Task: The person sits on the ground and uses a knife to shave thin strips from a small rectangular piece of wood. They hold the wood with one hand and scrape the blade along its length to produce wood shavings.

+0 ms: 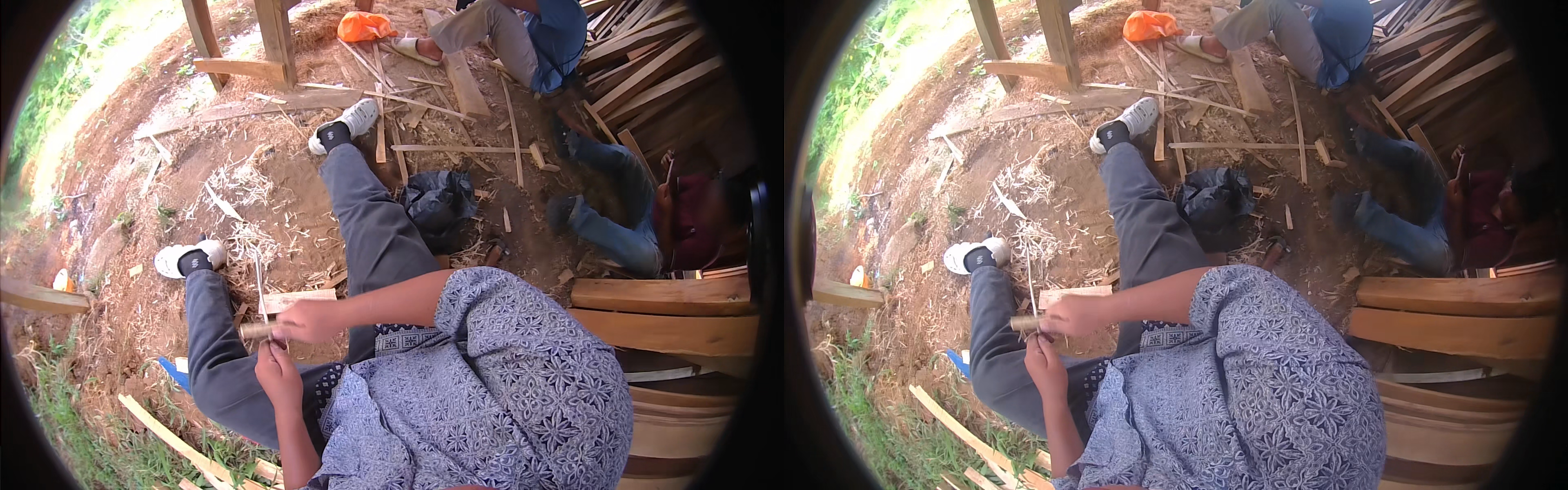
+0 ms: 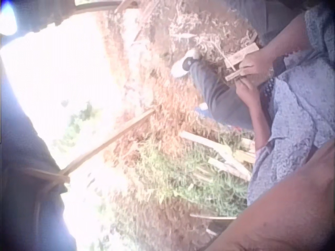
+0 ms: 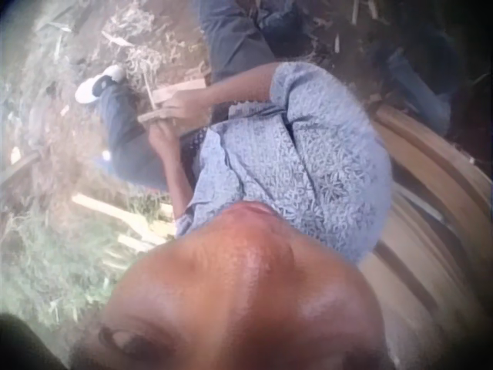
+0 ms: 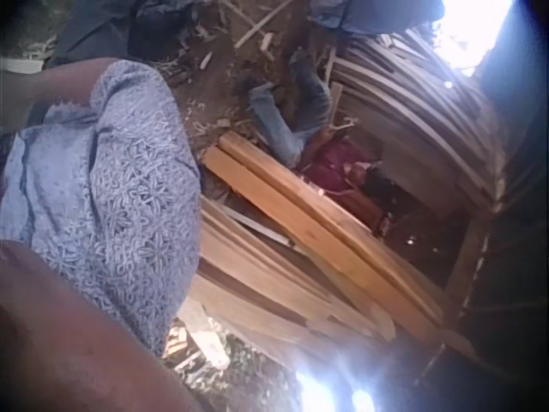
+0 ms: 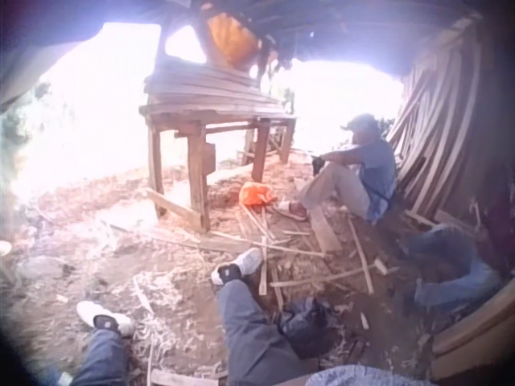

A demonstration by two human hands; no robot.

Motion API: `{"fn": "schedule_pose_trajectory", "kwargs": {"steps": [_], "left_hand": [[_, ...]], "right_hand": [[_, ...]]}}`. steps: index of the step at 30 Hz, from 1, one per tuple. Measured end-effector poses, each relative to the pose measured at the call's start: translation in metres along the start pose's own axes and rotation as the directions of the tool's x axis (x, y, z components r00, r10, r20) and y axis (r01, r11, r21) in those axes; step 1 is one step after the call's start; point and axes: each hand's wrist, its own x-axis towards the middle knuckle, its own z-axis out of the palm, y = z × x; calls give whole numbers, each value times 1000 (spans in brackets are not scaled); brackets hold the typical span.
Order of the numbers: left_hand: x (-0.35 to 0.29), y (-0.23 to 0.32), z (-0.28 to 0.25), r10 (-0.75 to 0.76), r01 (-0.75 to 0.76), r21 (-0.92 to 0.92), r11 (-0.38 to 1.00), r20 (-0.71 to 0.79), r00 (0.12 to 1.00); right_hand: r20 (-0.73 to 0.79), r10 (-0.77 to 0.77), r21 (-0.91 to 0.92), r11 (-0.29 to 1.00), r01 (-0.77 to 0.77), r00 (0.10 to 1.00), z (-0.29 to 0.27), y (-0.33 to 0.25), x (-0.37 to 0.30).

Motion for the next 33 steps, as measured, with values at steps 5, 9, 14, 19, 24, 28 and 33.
{"fn": "schedule_pose_trajectory", "kwargs": {"steps": [5,9,14,19,24,28,33], "left_hand": [[15,14,-1,-66,68,-23,997,107,992],[19,-5,5,-54,57,-70,996,51,997],[38,-3,-4,-116,117,-14,993,80,990],[27,-1,-3,-142,145,-6,989,189,972],[24,-14,-6,-188,191,-2,982,153,970],[25,-5,1,-193,204,-78,976,127,973],[24,-9,-1,-174,181,-59,982,97,980]], "right_hand": [[-75,38,60,998,-34,996,-9,-2,2],[45,15,-83,996,-11,999,-22,12,27],[-51,-15,18,1000,16,999,-11,-2,28],[58,37,-77,996,-32,998,-25,7,38],[60,27,-163,986,-16,998,-22,15,36],[-78,288,44,957,-285,954,-42,19,55],[-36,179,-41,983,-181,983,-44,11,45]]}}
